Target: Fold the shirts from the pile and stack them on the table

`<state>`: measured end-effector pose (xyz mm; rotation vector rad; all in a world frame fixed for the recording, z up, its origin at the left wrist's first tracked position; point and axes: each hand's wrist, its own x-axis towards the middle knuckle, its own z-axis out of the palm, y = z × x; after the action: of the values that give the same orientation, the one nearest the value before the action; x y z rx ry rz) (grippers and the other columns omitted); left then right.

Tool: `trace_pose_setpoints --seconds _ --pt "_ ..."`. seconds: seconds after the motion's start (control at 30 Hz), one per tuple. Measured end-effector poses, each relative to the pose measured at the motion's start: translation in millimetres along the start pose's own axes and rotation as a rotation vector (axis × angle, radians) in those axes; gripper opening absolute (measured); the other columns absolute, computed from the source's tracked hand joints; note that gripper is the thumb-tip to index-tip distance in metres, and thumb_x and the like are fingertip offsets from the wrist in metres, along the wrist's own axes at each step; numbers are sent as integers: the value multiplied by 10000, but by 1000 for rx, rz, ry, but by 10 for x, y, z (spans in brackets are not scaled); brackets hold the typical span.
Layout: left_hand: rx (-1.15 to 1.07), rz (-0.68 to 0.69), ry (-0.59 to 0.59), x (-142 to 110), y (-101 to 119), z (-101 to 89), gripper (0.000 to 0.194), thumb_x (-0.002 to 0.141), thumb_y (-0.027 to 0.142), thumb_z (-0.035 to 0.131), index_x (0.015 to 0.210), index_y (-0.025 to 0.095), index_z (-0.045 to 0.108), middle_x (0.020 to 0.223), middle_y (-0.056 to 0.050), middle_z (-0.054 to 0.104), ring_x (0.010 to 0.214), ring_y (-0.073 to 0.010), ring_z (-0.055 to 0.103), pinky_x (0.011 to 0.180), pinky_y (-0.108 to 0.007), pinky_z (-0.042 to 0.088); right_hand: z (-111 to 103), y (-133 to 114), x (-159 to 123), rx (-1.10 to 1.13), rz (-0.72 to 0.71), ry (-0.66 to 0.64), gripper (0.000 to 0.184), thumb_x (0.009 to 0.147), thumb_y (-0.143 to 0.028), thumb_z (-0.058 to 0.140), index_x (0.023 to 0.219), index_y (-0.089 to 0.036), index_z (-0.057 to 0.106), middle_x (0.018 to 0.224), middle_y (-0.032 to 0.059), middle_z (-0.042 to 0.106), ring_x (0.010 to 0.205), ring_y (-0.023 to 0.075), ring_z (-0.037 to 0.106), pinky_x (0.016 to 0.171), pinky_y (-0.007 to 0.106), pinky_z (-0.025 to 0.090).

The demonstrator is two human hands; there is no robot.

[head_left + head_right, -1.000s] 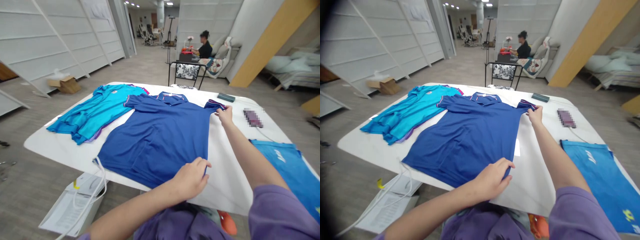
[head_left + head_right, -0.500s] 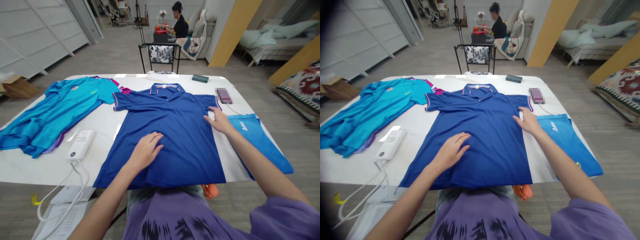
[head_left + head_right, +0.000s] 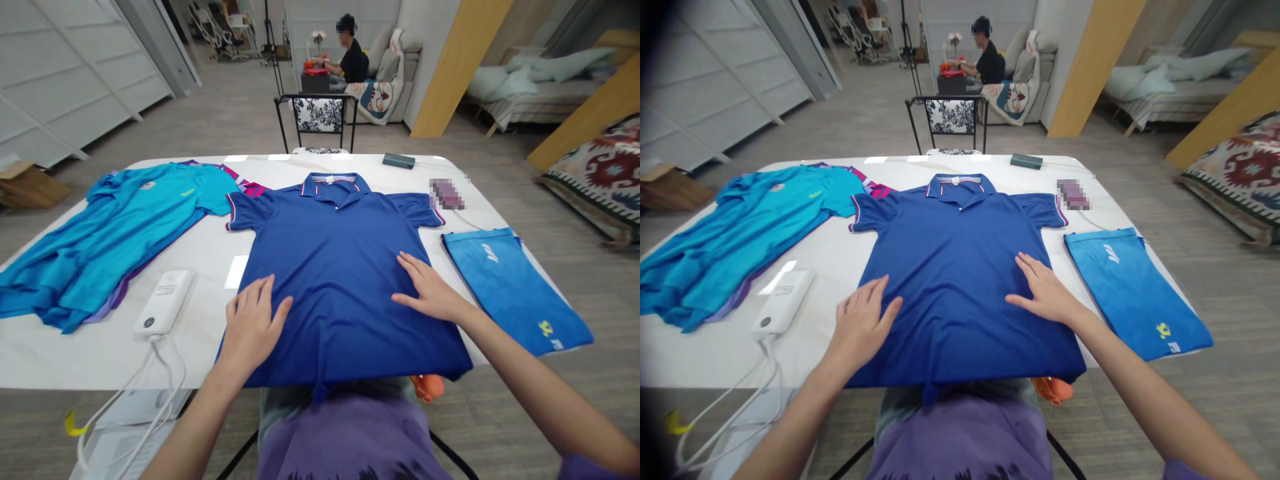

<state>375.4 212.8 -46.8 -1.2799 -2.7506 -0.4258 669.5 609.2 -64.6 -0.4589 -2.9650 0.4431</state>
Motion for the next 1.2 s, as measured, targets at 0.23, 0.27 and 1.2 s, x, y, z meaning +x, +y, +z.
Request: trace_pose_setpoints --seconds 0.23,0.27,1.2 --pt "-171 103 -23 2873 21 495 681 1189 517 347 1771 197 496 1861 -144 450 1748 -336 380 1434 -565 317 -1 357 2140 28 238 78 898 1153 -790 306 1854 -234 385 1898 107 356 1769 347 355 1466 641 268" --pt "-160 104 -64 3163 34 658 709 1187 546 333 1802 214 454 1903 -123 380 1786 -346 302 1451 -596 268 50 416 2408 11 275 62 909 1146 -803 311 1869 -253 349 1923 91 292 1791 354 299 1467 673 226" --pt "-93 -30 -242 2366 74 579 1009 1146 794 287 1870 94 231 1972 -176 60 1839 -420 14 1470 -678 67 -70 -150 1581 -45 186 53 1049 1129 -856 313 1875 -120 270 1919 189 271 1797 422 251 1473 722 76"
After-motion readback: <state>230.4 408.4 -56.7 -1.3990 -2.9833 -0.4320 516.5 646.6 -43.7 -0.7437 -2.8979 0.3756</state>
